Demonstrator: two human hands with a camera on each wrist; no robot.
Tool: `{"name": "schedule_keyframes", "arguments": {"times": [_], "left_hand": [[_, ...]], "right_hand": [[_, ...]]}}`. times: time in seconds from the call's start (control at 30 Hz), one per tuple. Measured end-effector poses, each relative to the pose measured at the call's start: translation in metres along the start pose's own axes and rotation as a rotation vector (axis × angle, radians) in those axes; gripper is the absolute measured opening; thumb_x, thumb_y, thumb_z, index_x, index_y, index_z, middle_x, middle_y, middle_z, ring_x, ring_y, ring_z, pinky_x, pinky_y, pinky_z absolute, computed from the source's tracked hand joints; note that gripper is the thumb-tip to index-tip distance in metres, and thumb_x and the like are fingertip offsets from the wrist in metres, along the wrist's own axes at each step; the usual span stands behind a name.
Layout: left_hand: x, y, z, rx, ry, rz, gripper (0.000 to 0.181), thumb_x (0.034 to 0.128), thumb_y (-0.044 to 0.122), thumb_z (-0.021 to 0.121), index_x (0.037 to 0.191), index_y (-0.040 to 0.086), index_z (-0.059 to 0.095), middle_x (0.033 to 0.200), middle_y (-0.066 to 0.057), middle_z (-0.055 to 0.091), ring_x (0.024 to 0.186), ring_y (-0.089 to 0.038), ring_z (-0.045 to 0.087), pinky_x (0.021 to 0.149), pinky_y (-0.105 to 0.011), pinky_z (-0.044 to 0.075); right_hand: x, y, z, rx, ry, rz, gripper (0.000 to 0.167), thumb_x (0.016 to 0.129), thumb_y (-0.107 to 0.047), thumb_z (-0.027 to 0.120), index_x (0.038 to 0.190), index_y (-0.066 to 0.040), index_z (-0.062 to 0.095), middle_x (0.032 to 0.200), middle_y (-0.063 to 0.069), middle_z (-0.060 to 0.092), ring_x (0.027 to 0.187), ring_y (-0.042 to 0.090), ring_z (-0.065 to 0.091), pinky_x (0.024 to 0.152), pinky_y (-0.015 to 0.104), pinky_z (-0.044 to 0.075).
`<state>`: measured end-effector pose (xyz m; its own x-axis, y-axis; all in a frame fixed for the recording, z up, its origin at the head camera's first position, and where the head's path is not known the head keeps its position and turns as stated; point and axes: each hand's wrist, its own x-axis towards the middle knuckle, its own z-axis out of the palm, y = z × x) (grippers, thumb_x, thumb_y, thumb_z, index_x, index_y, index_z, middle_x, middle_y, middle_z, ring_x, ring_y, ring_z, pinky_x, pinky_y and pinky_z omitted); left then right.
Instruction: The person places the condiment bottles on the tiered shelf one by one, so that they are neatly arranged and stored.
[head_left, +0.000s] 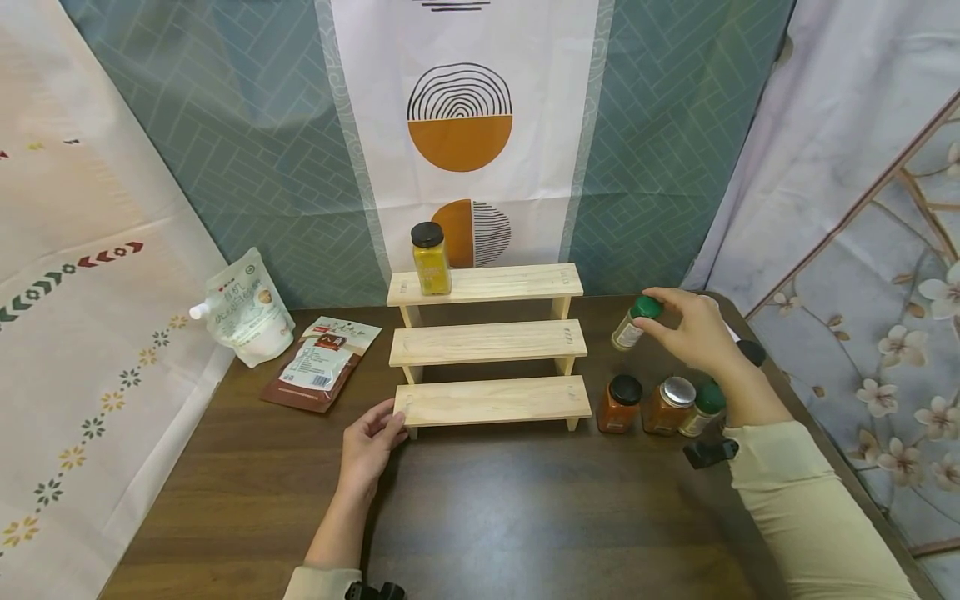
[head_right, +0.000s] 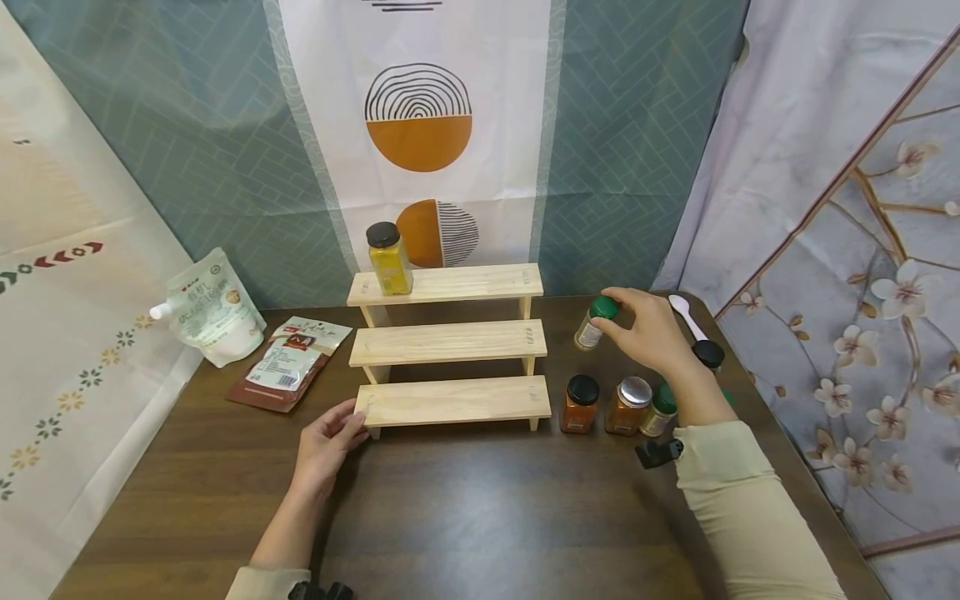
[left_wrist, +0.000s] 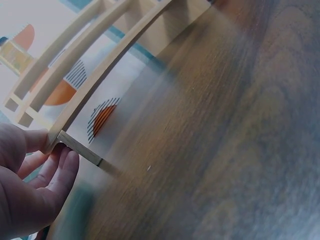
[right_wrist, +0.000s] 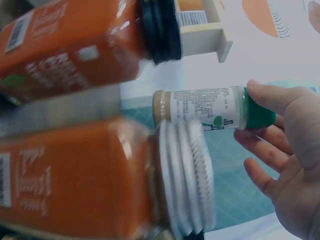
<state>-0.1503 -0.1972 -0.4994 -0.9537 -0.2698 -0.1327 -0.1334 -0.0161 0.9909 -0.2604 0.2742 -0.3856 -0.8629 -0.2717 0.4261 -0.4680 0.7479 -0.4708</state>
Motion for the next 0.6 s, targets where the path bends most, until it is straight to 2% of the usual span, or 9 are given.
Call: {"name": "schedule_keyframes", "arguments": {"times": [0.2,0.37,0.6], "left_hand": [[-0.001,-0.001,0.0,0.005,0.003,0.01,0.036,0.0988,0.0,0.064,0.133,-0.009,0.059,0.1,-0.015,0.068,0.081,-0.009,0.067,0.08,-0.029,0.062],[-0.002,-0.001,0.0,-0.004,0.005,0.021,0.035,0.0987,0.0,0.064,0.132,-0.011,0.059,0.099,-0.015,0.069,0.081,-0.01,0.067,0.079,-0.029,0.063],[-0.003,0.002,0.001,0.001,0.009,0.016,0.037,0.0983,0.002,0.065,0.133,-0.011,0.059,0.102,-0.019,0.068,0.082,-0.01,0.068,0.079,-0.028,0.062]], "right_hand": [[0.009,-0.012,-0.001,0.032,0.081,-0.015,0.047,0.089,-0.015,0.08,0.13,0.003,0.063,0.115,0.024,0.069,0.1,0.047,0.066,0.088,0.062,0.055],[0.015,-0.024,-0.003,0.037,0.103,-0.018,0.046,0.091,-0.017,0.079,0.131,0.001,0.063,0.117,0.024,0.068,0.1,0.046,0.064,0.087,0.061,0.053],[0.027,-0.035,-0.004,0.05,0.153,-0.055,0.045,0.089,-0.013,0.08,0.129,0.001,0.064,0.114,0.023,0.069,0.097,0.044,0.065,0.085,0.06,0.054]]}}
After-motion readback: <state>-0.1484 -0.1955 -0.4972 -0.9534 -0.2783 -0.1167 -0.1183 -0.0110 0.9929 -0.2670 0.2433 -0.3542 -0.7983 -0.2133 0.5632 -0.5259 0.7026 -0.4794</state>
